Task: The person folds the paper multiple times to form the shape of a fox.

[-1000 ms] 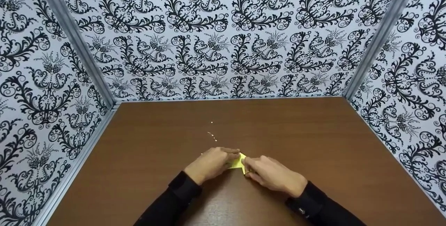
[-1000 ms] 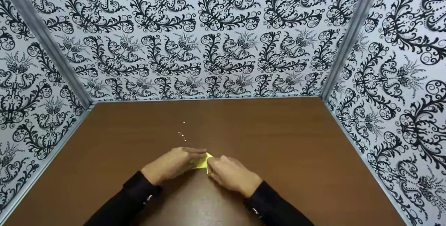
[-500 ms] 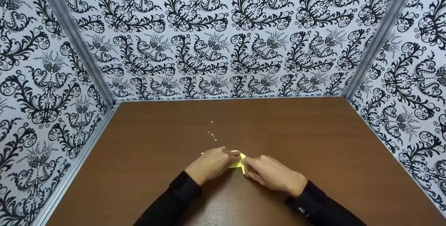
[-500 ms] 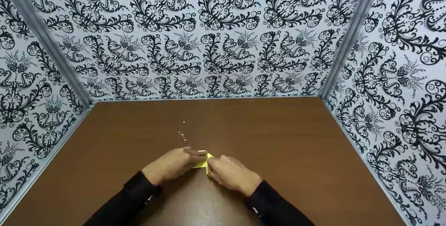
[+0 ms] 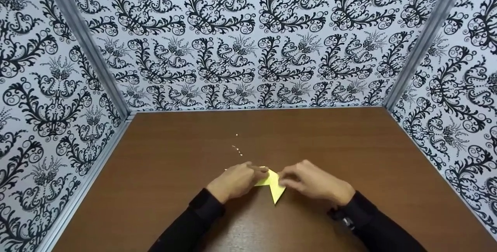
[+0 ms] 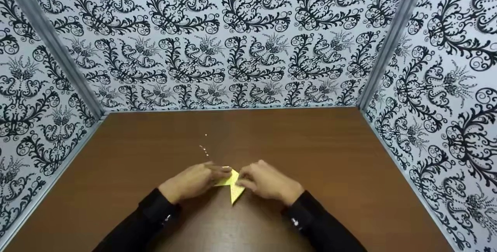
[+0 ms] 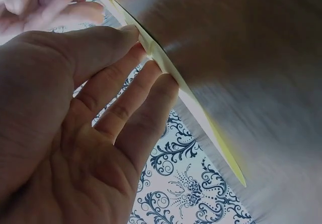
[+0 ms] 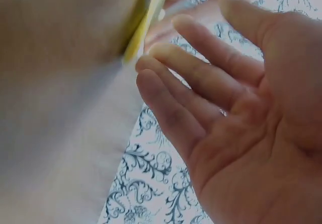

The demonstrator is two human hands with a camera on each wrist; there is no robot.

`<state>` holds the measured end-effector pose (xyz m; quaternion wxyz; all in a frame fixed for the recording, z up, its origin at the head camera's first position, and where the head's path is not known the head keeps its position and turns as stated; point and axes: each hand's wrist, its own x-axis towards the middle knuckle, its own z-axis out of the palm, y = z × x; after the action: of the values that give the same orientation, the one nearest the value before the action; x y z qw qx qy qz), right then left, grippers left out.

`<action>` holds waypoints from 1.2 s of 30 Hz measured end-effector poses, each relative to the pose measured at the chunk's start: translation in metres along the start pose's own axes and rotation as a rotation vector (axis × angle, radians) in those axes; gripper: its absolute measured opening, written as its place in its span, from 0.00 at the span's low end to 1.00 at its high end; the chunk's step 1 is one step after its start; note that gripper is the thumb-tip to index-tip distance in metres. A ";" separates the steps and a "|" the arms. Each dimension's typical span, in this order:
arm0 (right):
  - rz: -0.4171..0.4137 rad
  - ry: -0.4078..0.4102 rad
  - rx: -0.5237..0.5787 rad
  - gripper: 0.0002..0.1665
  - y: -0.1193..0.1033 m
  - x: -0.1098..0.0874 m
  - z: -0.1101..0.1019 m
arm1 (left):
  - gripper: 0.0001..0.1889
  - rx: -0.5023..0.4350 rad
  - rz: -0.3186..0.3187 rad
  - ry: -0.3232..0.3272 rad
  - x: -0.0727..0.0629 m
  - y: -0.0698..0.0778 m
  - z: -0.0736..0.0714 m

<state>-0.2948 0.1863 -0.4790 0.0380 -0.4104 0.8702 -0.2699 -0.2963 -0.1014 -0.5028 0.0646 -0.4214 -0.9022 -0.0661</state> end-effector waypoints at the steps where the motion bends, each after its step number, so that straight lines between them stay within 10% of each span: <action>1: 0.027 0.018 -0.010 0.10 0.003 0.002 -0.004 | 0.12 -0.014 0.006 0.005 0.000 0.000 0.000; 17: 0.286 -0.024 0.013 0.04 0.026 0.068 0.002 | 0.10 -0.048 0.054 0.036 0.002 0.000 0.006; 36: 0.343 0.059 -0.020 0.06 0.024 0.076 0.011 | 0.11 -0.066 0.030 0.020 0.002 0.001 0.003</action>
<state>-0.3581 0.1382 -0.4884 0.0541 -0.2482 0.9308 -0.2626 -0.2971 -0.0989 -0.5053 0.0604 -0.4360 -0.8924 -0.0991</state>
